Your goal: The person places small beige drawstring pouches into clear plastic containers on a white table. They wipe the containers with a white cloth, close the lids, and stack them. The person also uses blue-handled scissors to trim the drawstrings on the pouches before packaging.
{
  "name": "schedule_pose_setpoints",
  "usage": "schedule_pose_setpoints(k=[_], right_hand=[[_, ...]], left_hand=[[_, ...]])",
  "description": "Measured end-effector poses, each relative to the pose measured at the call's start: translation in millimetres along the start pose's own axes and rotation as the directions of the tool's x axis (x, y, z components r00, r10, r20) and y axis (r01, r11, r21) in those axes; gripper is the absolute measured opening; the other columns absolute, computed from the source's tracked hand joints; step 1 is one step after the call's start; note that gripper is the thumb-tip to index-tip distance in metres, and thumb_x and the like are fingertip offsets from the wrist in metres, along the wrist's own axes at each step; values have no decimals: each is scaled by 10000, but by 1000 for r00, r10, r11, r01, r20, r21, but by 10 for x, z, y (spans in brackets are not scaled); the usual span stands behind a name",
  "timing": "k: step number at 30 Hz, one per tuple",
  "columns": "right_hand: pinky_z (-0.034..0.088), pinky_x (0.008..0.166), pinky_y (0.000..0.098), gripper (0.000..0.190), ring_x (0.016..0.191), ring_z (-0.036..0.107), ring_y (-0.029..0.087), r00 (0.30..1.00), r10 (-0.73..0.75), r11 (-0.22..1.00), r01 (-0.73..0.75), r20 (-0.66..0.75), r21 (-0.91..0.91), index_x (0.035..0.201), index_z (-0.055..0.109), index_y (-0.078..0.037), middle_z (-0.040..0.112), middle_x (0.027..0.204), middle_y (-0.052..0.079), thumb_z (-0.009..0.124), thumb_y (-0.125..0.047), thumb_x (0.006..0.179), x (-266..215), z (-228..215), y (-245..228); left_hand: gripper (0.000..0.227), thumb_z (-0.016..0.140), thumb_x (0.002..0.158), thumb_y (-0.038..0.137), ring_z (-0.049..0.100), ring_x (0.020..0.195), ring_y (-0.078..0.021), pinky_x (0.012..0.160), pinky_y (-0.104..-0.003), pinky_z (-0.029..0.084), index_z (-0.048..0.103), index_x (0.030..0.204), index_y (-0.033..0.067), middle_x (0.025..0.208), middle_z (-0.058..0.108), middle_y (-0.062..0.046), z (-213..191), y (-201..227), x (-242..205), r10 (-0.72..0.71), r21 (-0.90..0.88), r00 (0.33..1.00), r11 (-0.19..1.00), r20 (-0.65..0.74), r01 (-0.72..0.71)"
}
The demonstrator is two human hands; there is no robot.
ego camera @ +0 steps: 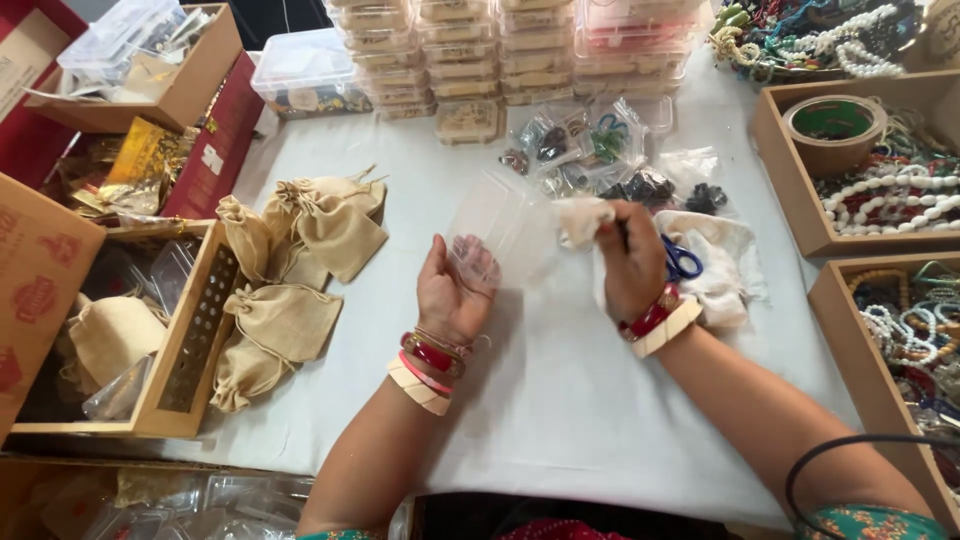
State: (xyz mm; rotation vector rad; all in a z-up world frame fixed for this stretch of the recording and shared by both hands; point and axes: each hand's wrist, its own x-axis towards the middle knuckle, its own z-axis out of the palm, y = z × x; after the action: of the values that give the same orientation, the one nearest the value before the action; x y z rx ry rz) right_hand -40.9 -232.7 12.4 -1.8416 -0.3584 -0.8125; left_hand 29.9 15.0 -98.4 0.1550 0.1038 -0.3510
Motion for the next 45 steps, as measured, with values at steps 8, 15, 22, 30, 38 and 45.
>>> schedule_pose_setpoints(k=[8, 15, 22, 30, 38, 45], right_hand=[[251, 1253, 471, 522, 1506, 379, 256, 562, -498, 643, 750, 660, -153, 1502, 538, -58, 511, 1570, 148, 446, -324, 1062, -144, 206, -133], [-100, 1273, 535, 727, 1597, 183, 264, 659, -634, 438, 738, 405, -514, 1585, 479, -280, 380, 1672, 33, 105, -630, 1069, -187, 116, -175], [414, 1203, 507, 771, 1445, 515, 347, 862, -491, 815, 506, 128, -281, 1471, 519, -56, 513, 1541, 222, 198, -662, 1120, 70, -77, 21], [362, 555, 256, 607, 624, 446, 83, 956, 228, 927, -154, -186, 341, 976, 678, -50, 574, 753, -12, 410, -575, 1121, 62, -172, 910], [507, 652, 256, 228, 795, 584, 123, 940, 341, 711, -267, 13, 651, 987, 628, -99, 614, 910, 11, 590, -307, 1071, 206, -155, 361], [422, 939, 278, 334, 1031, 547, 163, 778, 185, 662, -550, 601, 509, 1124, 667, 2, 634, 1097, 73, 539, -92, 830, 65, -124, 176]], left_hand=[[717, 324, 1040, 579, 627, 1223, -362, 1095, -498, 460, 499, 1382, -26, 1399, 584, -222, 907, -289, -516, -309, 110, 943, 949, 122, 296], [543, 317, 1190, 330, 635, 1288, -361, 936, -448, 611, 336, 1564, -62, 1491, 542, -263, 872, -604, -666, -500, 5, 711, 820, 494, 573], [542, 429, 1103, 254, 580, 1280, -476, 978, -369, 607, 326, 1506, -93, 1448, 507, -335, 852, -683, -614, -553, -79, 821, 821, 140, 566], [210, 518, 1086, 253, 681, 1220, -350, 1040, -483, 537, 457, 1109, 54, 1170, 676, -160, 704, -422, -403, -182, 291, 983, 941, 7, 172], [217, 554, 1105, 324, 680, 862, -205, 891, -392, 563, 571, 1177, 120, 888, 648, -49, 844, -204, -431, 73, 739, 900, 544, 430, -397], [512, 704, 971, 263, 469, 1320, -205, 1134, -420, 379, 544, 1452, 187, 1397, 551, -69, 1104, -240, -570, -29, 463, 616, -633, 787, -621]])
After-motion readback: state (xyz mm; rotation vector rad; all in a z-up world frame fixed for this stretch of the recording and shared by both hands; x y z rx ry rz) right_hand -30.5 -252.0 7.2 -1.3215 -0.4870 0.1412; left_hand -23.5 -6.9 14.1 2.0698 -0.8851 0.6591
